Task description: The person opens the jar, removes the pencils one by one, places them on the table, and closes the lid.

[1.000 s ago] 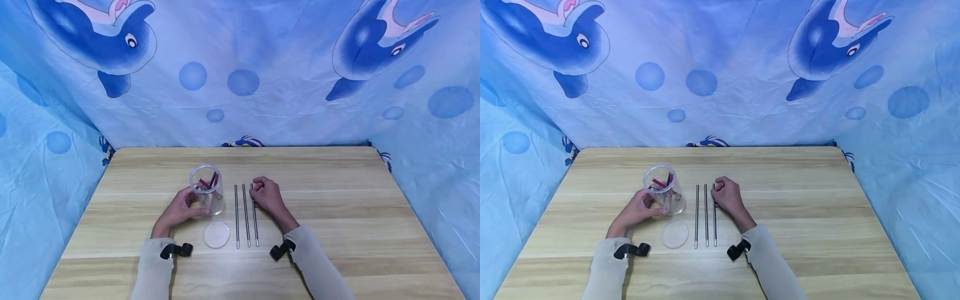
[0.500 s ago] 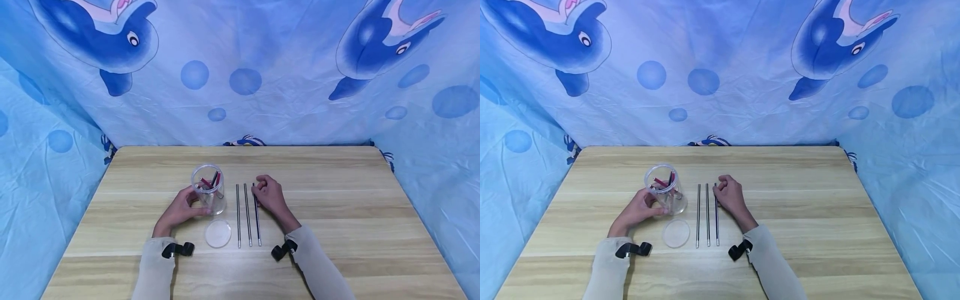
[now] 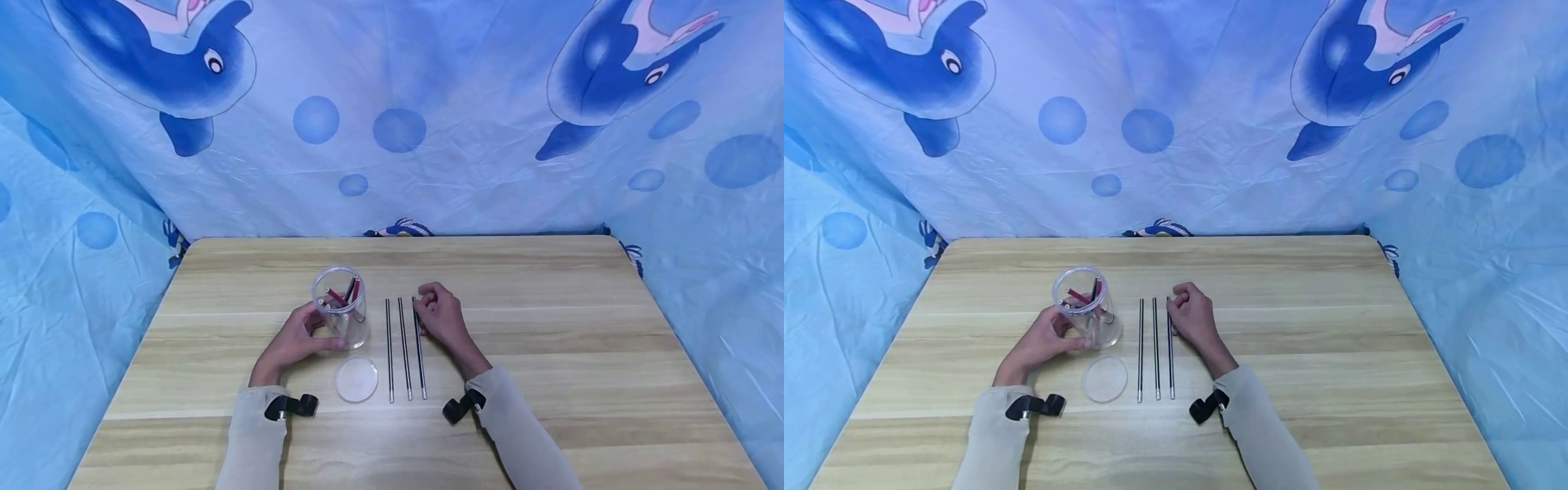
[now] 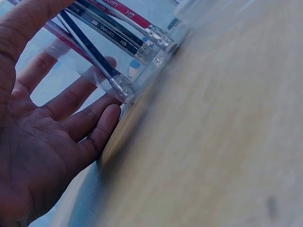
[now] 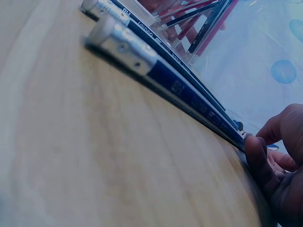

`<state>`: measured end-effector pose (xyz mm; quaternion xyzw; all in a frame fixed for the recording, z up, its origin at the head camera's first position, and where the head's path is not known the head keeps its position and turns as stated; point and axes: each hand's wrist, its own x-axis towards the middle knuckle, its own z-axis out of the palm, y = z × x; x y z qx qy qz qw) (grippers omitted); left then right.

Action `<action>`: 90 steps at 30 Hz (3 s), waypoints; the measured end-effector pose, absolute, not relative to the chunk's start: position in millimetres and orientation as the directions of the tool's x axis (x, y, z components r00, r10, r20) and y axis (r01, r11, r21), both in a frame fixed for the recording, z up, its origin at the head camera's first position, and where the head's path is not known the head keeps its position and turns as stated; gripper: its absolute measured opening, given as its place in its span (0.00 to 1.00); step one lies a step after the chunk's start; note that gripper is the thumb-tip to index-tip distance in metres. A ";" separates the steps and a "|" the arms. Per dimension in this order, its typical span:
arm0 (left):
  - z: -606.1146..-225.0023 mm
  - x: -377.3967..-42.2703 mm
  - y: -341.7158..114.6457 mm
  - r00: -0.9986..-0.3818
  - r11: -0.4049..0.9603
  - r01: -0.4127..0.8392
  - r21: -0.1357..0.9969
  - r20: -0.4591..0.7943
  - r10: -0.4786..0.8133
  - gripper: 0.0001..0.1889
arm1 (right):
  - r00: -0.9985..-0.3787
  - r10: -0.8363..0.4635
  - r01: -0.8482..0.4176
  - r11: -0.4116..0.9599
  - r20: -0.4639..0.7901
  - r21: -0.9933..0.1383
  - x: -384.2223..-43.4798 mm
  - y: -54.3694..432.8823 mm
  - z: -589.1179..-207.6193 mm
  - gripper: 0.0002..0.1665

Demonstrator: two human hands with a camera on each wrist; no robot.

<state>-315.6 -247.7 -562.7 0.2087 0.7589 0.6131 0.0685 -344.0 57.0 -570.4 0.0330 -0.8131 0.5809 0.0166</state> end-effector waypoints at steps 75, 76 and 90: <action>-567.3 -314.3 -254.4 -0.887 0.124 0.225 0.966 0.151 0.436 0.41 | -0.740 -0.535 -0.666 0.495 0.408 -0.558 -274.2 -37.4 -445.3 0.21; -568.0 -315.2 -254.5 -0.885 0.120 0.228 0.966 0.154 0.438 0.40 | -0.742 -0.532 -0.663 0.491 0.408 -0.565 -274.2 -37.4 -445.2 0.21; -568.2 -315.9 -253.1 -0.882 0.091 0.203 0.975 0.141 0.450 0.41 | -0.774 -0.515 -0.610 0.446 0.369 -0.655 -272.7 -36.6 -450.3 0.15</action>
